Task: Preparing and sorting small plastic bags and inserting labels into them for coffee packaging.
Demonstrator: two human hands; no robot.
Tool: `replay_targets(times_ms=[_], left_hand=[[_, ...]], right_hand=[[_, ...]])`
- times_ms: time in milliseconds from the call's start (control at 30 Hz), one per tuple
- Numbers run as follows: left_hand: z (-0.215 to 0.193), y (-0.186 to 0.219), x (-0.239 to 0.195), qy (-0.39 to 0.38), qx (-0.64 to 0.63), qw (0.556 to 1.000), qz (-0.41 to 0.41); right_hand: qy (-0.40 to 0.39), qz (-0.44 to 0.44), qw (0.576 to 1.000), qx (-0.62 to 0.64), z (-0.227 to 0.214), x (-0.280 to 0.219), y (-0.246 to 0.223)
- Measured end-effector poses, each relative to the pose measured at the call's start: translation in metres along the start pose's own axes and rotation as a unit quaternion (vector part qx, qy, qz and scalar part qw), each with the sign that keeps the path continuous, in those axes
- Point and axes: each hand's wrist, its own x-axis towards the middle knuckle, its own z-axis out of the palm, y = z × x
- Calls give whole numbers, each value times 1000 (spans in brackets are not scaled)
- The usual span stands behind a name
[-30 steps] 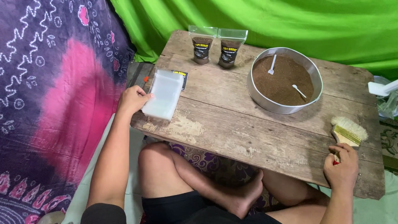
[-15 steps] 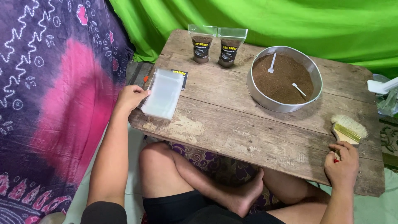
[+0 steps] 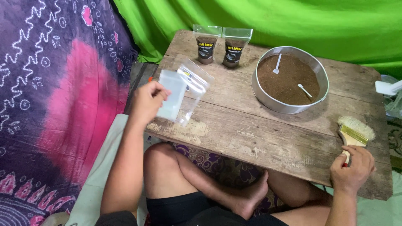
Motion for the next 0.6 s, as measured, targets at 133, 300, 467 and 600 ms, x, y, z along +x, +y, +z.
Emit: replay_targets(times_ms=[133, 300, 467, 600], left_hand=[[56, 22, -33, -64, -5, 998, -7], [140, 9, -53, -110, -88, 985, 97], [197, -6, -77, -130, -219, 967, 32], [199, -19, -83, -113, 5, 977, 181]], right_hand=[[5, 21, 979, 204, -3, 25, -81], [-296, 199, 664, 657, -5, 77, -180], [-293, 281, 620, 672, 49, 60, -206], [-313, 267, 819, 400, 37, 62, -217]])
